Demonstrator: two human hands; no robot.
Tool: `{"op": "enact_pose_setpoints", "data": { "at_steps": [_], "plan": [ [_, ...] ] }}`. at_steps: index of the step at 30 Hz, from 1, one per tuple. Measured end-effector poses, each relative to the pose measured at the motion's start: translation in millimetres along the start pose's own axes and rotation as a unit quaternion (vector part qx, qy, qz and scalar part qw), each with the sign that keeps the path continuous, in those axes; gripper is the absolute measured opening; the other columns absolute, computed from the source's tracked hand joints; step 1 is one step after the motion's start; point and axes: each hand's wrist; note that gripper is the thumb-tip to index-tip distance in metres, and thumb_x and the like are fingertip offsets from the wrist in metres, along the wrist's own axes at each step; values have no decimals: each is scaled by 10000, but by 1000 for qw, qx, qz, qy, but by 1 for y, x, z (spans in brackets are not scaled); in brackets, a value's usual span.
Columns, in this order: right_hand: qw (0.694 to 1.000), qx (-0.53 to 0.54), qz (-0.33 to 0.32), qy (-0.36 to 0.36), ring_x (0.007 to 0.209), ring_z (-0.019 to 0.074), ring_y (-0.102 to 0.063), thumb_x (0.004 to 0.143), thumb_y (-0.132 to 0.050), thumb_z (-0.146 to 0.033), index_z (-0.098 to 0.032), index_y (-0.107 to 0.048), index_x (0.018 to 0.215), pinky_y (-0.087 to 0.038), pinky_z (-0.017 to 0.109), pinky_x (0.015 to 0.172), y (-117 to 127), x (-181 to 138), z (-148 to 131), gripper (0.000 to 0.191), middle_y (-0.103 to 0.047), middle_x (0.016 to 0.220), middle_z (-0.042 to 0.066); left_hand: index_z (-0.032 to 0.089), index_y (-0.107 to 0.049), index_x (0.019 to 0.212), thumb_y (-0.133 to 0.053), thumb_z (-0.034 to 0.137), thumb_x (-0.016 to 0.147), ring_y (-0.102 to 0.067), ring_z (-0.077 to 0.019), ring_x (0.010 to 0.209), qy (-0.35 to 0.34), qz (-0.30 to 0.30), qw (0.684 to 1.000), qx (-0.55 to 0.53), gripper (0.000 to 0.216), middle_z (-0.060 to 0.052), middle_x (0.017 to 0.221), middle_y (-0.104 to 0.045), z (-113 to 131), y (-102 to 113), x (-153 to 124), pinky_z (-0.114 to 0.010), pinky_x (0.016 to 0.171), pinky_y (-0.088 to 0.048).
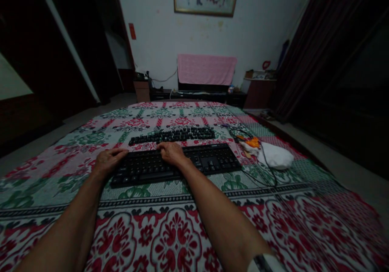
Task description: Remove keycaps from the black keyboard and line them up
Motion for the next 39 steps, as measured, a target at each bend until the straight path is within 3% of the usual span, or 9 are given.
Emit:
{"op": "enact_pose_setpoints", "data": {
  "at_steps": [10,15,19,22,28,39],
  "plan": [
    [996,37,-73,-46,945,118,-538,842,-303,-214,-249,-561,1063,-387,232,835,12,-2,-19,342,-594,1074,-6,156,-654,928,-488,410,666,-589,-186,826,-32,9,999,-8,401,-60,900,-666,5,1,-11,-240,720,-428],
    [999,0,-46,-26,958,133,-535,799,-347,-166,-258,-574,1030,-381,249,849,12,-3,-13,337,-607,1044,-9,205,-646,953,-499,363,672,-572,-201,883,-41,-20,999,-8,354,-33,964,-649,10,4,-18,-268,761,-429],
    [1000,-9,-5,19,960,153,-540,778,-353,-178,-259,-544,1075,-387,268,845,5,-4,-4,362,-613,1034,3,253,-651,928,-507,371,674,-560,-237,912,-34,10,999,36,315,-15,976,-641,4,3,-15,-323,791,-419],
    [1000,-11,1,10,962,151,-542,766,-356,-171,-269,-553,1059,-382,266,854,1,-2,0,366,-619,1020,-5,246,-640,962,-513,387,671,-556,-254,925,-35,-8,999,23,348,-29,987,-634,-2,2,-11,-337,783,-425],
    [1000,19,-19,3,977,122,-537,762,-369,-158,-298,-558,1062,-370,232,871,4,0,0,381,-620,1028,-40,224,-638,968,-537,399,641,-571,-226,882,-29,-30,999,12,385,-35,991,-633,0,4,-13,-297,759,-437],
    [999,28,-36,22,951,124,-556,716,-386,-100,-261,-623,973,-385,214,852,13,7,15,385,-642,979,-31,172,-657,916,-531,339,658,-582,-195,855,-93,-31,995,-18,332,-49,932,-657,22,1,-24,-276,777,-439]
  ]
}}
Point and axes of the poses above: each hand's wrist, its own x-axis towards the middle knuckle, its own y-axis out of the back of the hand, z = x × y
